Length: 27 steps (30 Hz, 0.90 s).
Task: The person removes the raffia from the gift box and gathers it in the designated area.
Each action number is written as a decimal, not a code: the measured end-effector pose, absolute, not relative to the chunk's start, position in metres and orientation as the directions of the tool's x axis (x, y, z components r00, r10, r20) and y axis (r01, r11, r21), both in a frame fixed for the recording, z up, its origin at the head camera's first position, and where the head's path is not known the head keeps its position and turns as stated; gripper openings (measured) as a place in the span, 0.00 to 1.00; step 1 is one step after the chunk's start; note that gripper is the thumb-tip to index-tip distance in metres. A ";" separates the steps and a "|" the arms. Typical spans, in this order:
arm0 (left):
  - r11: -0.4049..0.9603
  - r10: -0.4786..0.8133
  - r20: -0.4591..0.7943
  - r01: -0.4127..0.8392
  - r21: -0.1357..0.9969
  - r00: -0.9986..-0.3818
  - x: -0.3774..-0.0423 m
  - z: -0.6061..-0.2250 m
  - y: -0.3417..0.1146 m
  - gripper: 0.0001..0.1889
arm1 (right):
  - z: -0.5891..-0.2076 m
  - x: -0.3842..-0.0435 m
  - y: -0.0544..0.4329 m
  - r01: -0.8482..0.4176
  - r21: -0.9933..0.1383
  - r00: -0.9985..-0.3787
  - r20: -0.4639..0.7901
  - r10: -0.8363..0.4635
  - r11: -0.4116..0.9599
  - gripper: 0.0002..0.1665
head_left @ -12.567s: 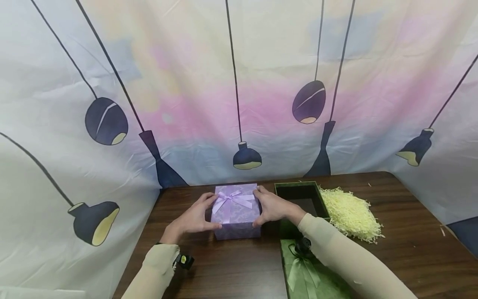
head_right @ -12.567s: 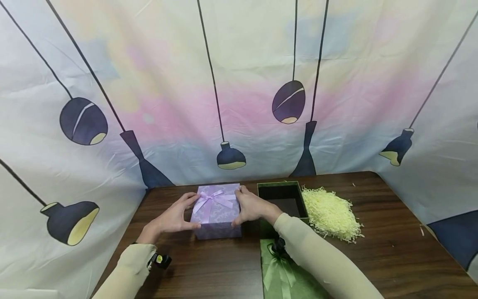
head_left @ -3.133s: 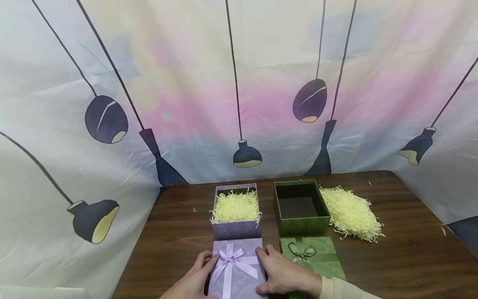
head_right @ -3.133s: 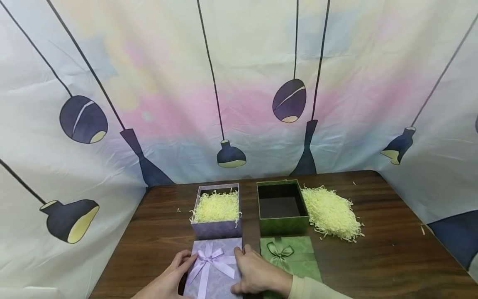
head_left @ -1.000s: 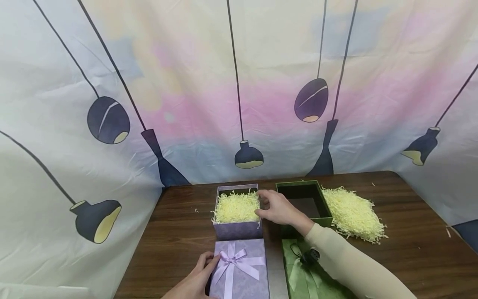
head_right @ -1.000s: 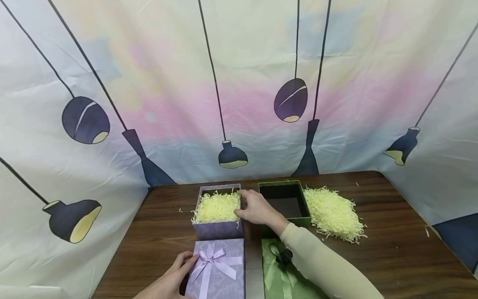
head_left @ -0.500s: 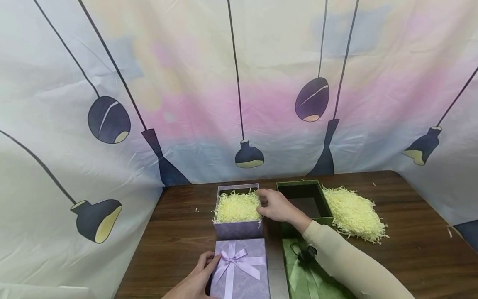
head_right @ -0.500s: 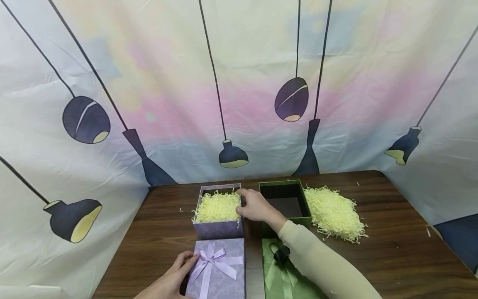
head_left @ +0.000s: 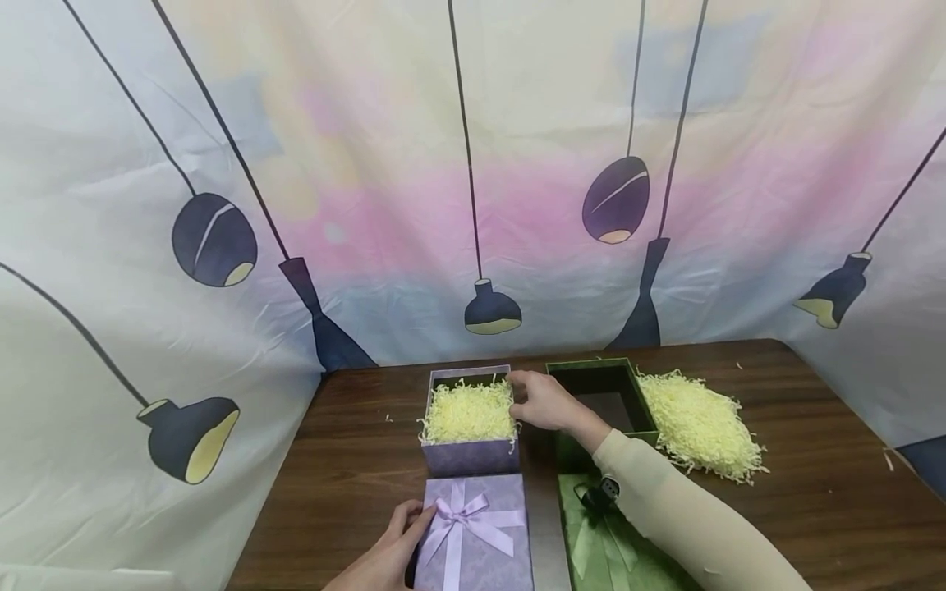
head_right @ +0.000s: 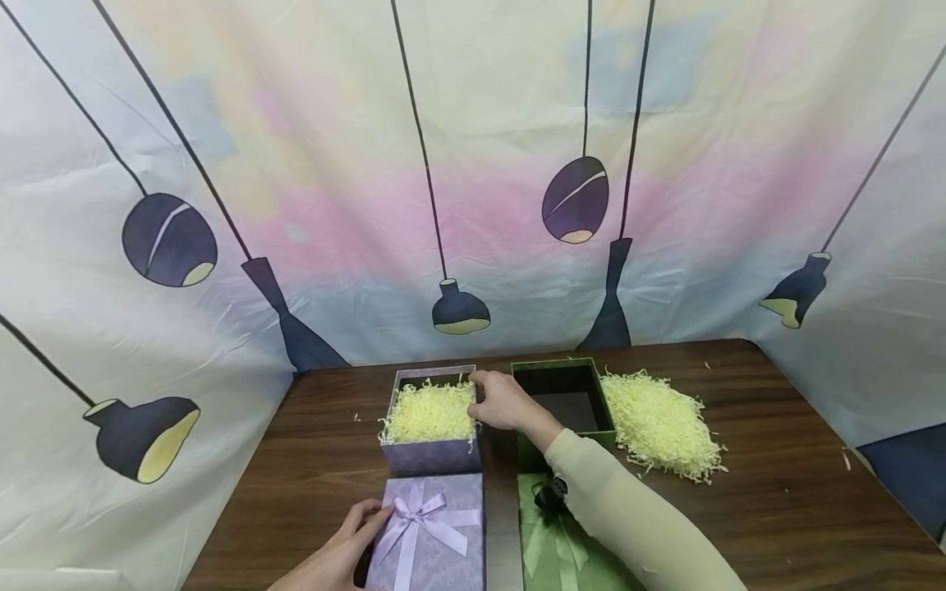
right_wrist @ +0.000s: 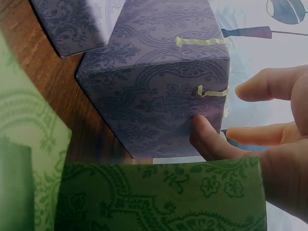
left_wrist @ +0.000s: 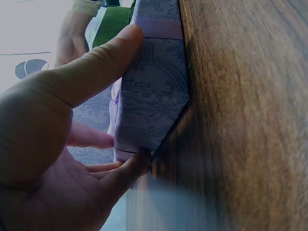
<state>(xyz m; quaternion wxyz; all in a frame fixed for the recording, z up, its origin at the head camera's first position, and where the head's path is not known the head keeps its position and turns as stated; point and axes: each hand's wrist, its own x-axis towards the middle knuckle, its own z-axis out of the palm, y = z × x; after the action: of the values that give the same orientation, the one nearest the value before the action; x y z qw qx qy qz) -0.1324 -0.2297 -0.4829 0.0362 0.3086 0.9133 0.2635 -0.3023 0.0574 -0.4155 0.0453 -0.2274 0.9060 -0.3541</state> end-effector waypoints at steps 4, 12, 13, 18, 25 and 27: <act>0.675 0.574 0.043 0.502 0.541 -0.818 -0.133 -0.481 -0.229 0.58 | -0.417 -0.303 0.057 -0.357 -0.660 -0.903 0.063 -0.425 0.661 0.33; 0.654 0.595 0.090 0.546 0.523 -0.799 -0.133 -0.483 -0.230 0.58 | -0.417 -0.303 0.056 -0.340 -0.658 -0.905 0.033 -0.425 0.672 0.34; 0.653 0.597 0.099 0.554 0.517 -0.796 -0.133 -0.483 -0.231 0.58 | -0.417 -0.303 0.056 -0.344 -0.654 -0.904 0.036 -0.427 0.673 0.33; 0.657 0.592 0.086 0.542 0.524 -0.801 -0.134 -0.482 -0.231 0.58 | -0.417 -0.303 0.056 -0.360 -0.642 -0.899 0.043 -0.436 0.677 0.33; 0.658 0.594 0.054 0.524 0.541 -0.802 -0.134 -0.481 -0.232 0.59 | -0.417 -0.299 0.053 -0.364 -0.630 -0.893 0.026 -0.450 0.686 0.32; 0.661 0.590 0.033 0.506 0.554 -0.807 -0.134 -0.480 -0.232 0.59 | -0.417 -0.298 0.053 -0.364 -0.624 -0.892 0.018 -0.452 0.692 0.32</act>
<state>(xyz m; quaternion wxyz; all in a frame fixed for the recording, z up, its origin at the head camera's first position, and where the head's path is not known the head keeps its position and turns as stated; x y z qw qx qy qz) -0.1340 -0.2322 -0.4803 0.0750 0.3017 0.9083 0.2799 -0.2979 0.0528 -0.4172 0.0685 -0.2225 0.9172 -0.3235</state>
